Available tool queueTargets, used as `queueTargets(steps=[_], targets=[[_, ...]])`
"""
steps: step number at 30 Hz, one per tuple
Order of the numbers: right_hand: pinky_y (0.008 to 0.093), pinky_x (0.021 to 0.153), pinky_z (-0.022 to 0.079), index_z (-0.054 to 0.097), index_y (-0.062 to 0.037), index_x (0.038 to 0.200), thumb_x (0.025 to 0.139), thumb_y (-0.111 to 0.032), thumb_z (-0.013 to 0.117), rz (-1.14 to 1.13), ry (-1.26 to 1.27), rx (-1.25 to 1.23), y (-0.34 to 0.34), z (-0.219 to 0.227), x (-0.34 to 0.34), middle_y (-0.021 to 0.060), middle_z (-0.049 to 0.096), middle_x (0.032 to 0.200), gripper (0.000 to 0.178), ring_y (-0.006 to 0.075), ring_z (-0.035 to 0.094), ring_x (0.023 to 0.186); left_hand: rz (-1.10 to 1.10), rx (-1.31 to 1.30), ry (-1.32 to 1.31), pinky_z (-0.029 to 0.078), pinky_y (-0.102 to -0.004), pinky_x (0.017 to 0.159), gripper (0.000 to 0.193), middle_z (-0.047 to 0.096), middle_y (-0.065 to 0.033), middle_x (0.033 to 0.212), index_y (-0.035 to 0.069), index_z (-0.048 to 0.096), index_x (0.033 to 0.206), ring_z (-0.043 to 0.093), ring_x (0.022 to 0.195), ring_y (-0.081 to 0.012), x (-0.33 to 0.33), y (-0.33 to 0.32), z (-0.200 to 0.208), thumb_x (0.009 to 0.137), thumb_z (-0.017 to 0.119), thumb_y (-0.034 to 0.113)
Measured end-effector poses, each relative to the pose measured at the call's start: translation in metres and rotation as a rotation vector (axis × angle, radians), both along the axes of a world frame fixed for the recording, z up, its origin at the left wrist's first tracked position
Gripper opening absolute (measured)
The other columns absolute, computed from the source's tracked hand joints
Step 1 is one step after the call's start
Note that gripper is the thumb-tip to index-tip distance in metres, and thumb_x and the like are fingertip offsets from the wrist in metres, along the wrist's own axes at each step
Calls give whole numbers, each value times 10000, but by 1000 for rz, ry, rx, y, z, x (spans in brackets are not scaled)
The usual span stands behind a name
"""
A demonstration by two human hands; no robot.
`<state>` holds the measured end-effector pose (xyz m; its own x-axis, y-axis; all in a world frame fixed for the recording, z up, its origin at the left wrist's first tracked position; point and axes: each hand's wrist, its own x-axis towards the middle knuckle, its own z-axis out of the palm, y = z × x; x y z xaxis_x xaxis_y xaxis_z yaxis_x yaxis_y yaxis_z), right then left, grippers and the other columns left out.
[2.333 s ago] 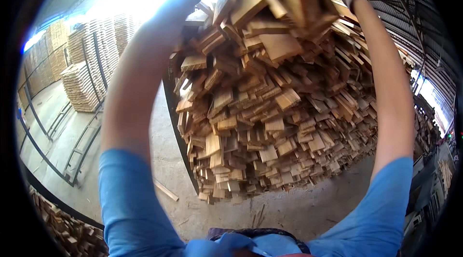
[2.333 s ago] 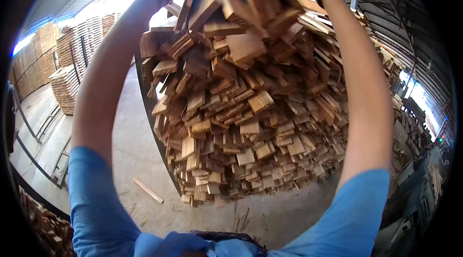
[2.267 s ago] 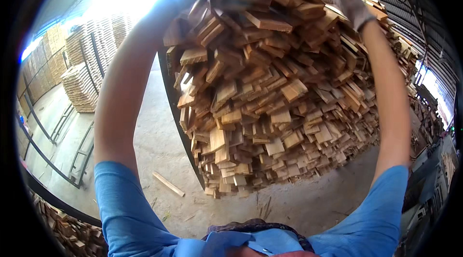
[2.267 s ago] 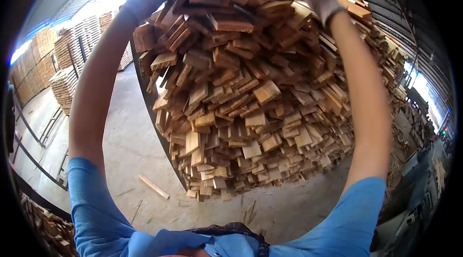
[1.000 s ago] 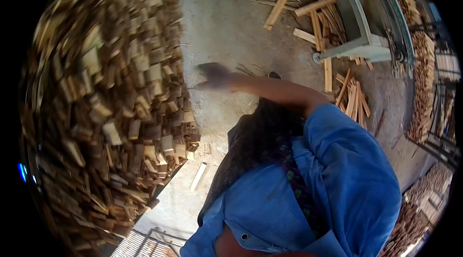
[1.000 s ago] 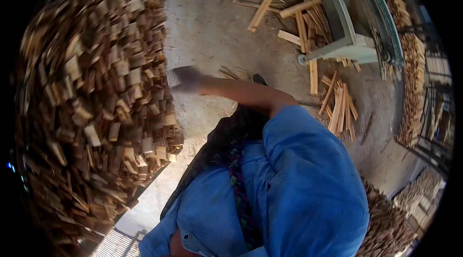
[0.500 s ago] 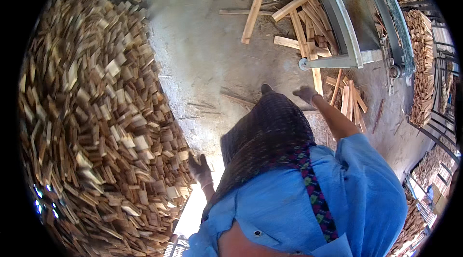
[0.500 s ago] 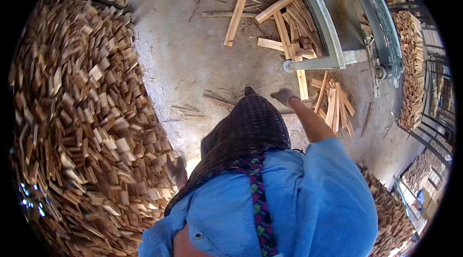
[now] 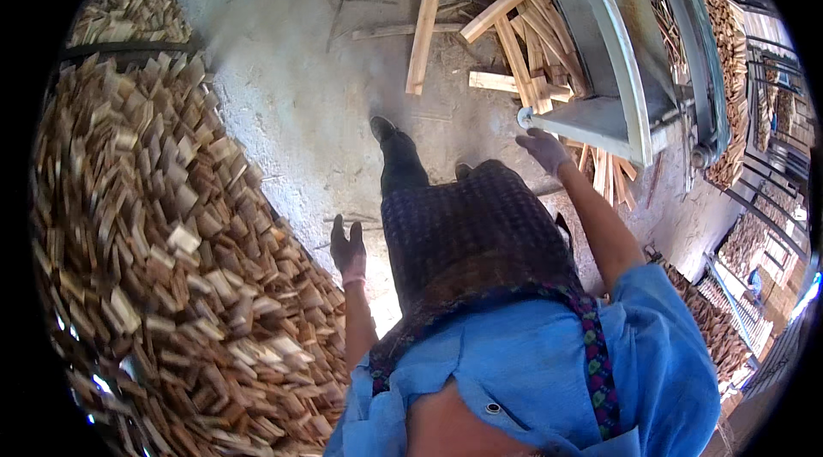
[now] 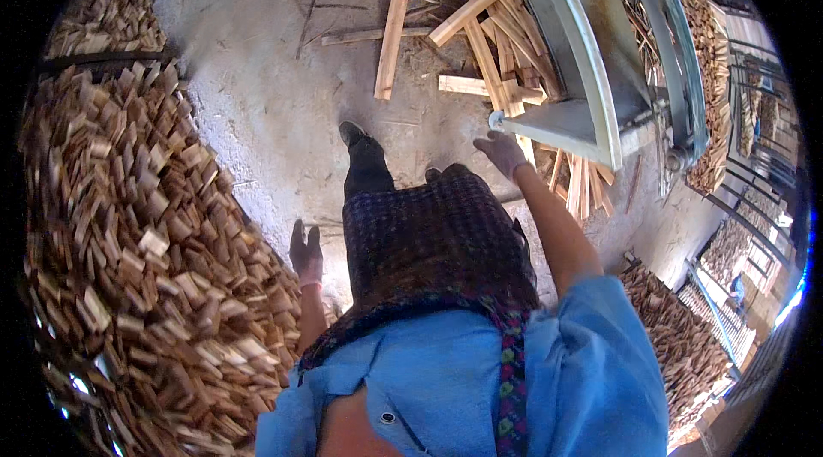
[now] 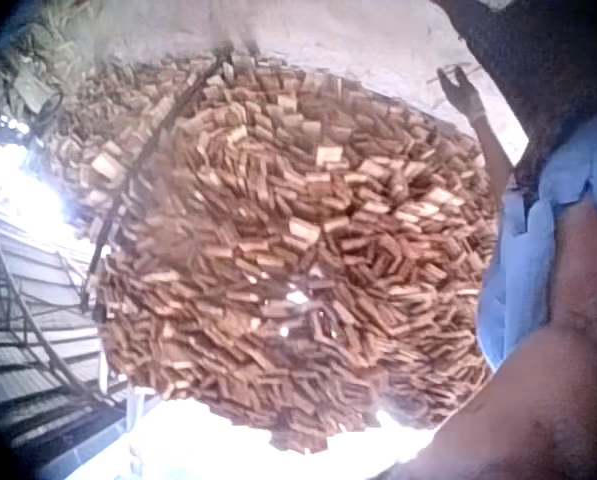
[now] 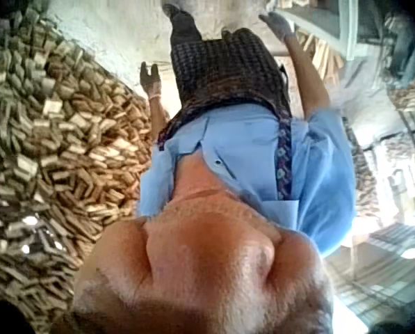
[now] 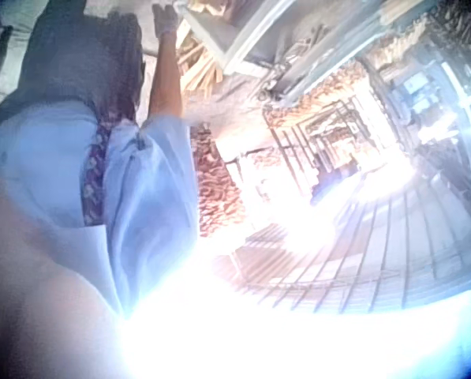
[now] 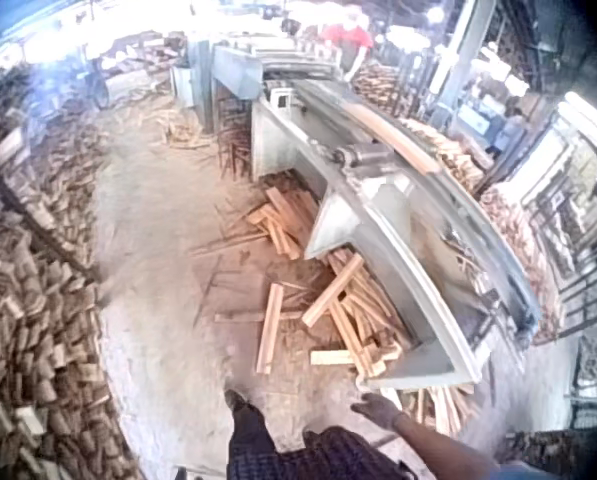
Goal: The person repeatedly picks up bundles of wooden planks from a metal cart and throws them onto a large, growing pile of lumber. The task involves lifting and tossing the wood to organize it into a stack within a warehouse environment.
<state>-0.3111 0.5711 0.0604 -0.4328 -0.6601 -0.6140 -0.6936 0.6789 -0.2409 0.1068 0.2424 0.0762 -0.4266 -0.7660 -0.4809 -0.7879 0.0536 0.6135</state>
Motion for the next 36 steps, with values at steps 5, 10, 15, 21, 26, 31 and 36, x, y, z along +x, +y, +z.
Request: queueTargets(steps=[5,10,15,21,26,31,36], targets=[[416,962,477,625,-188,1182,954,-245,495,-280,-168,6,-45,-8,0,236,573,1256,268,398,591,1126,-118,169,13,380,-348,1089,605,500,-221,1426,-41,453,1410,493,1319,-289,-80,-85,-40,935,649,278],[399,934,479,633,-164,1151,986,-291,470,-119,-131,-20,-22,-73,-31,242,576,1226,264,391,594,1101,-199,268,38,388,-385,1086,607,532,-222,1391,-27,488,1383,506,1301,-329,-150,-93,-83,910,651,317],[429,892,473,618,-107,1176,964,-210,512,-497,-331,-14,-89,-139,-79,218,587,1109,260,379,590,1048,-268,301,-43,399,-404,1071,603,547,-241,1357,-26,507,1361,522,1267,-358,-198,-88,-132,903,643,342],[381,1068,417,475,-63,1387,880,-149,613,481,57,362,-98,-332,-189,220,523,1368,532,351,509,1280,-516,374,-172,403,-444,1061,733,528,-262,1354,-16,457,1397,503,1265,-392,-299,-48,-284,855,666,432],[365,926,499,402,-69,1458,979,-263,559,-186,103,270,-139,-455,-293,195,570,1298,540,290,584,1157,-578,-29,-175,320,-433,1138,950,421,-234,1463,-4,327,1470,404,1356,-387,-396,-26,-466,772,777,457],[297,893,513,364,-73,1480,951,-291,589,159,608,507,-153,-518,-353,105,541,1391,615,226,529,1260,-531,-384,-111,451,-479,995,986,513,-270,1319,29,340,1427,513,1218,-426,-497,-24,-549,711,785,540],[436,846,525,587,33,1155,952,-356,568,-1138,-293,-483,-197,-459,-227,291,617,1185,438,335,644,1093,-441,-202,-94,412,-464,1055,978,485,-279,1369,21,336,1471,492,1262,-420,-459,-53,-547,735,786,480]])
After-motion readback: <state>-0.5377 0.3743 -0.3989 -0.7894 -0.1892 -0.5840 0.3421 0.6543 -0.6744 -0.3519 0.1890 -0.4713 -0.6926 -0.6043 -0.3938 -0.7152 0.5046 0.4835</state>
